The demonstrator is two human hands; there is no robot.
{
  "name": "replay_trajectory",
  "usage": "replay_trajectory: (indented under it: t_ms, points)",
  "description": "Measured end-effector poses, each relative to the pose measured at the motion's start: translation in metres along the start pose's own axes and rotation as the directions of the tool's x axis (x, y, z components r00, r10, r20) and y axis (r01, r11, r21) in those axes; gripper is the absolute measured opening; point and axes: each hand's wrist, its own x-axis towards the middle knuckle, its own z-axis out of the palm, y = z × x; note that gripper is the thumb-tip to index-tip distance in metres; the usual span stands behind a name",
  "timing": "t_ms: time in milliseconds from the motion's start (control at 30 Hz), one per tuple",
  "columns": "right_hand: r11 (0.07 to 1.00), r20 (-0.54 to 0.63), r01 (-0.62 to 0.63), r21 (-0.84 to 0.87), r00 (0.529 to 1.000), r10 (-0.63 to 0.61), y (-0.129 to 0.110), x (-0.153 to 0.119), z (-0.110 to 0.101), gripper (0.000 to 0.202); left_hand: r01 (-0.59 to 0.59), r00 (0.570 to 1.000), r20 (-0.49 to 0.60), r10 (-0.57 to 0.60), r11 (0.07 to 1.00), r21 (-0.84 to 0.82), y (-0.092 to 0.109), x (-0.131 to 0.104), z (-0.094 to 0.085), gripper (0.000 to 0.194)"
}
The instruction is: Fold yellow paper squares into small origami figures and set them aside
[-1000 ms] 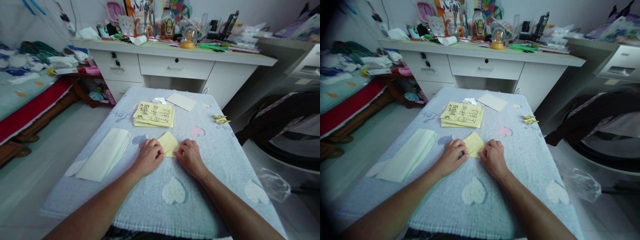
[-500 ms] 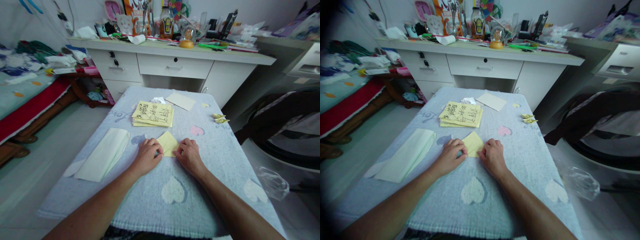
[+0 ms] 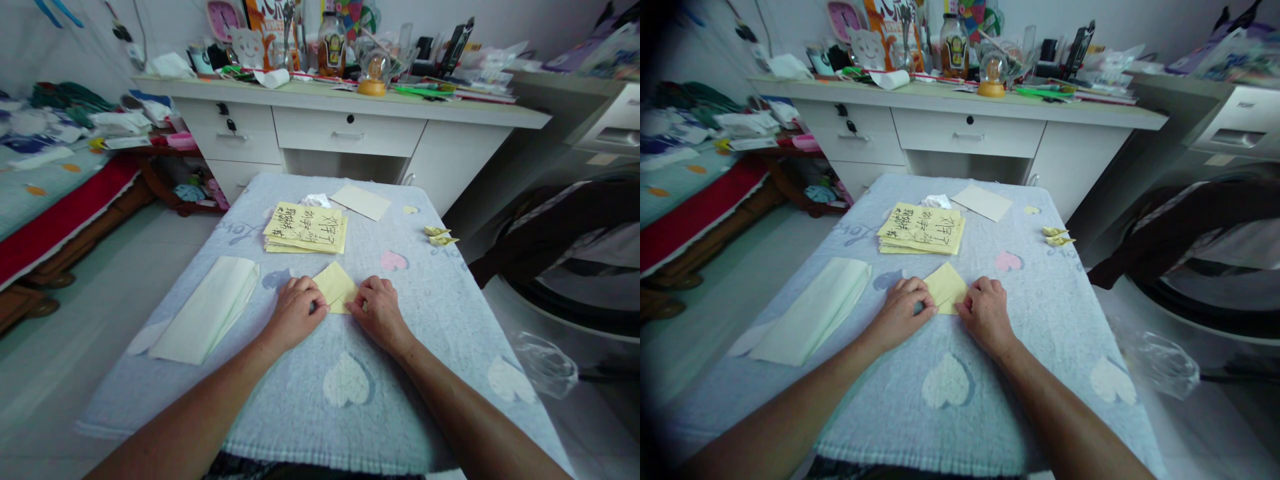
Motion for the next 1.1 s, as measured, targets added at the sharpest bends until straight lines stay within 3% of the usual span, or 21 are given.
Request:
replay_trajectory:
  t_ms: [833, 967, 1100]
  points:
    - [0.999, -0.026, -0.018, -0.042, 1.000, 0.017, -0.002, -0.003, 0.000, 0.013, 0.027, 0.999, 0.024, -0.028, 0.999, 0.036, 0.001, 0.001, 0.001, 0.007]
    - [0.993, -0.034, 0.091, -0.069, 0.995, -0.094, -0.009, -0.006, -0.009, 0.011, 0.043, 0.999, 0.002, -0.044, 0.994, 0.104, 0.004, 0.001, 0.004, 0.010]
    - [0.938, 0.133, 0.340, -0.062, 0.935, -0.330, -0.019, -0.012, -0.017, 0.017, 0.051, 0.999, -0.006, -0.051, 0.989, 0.139, 0.007, 0.001, 0.006, 0.009]
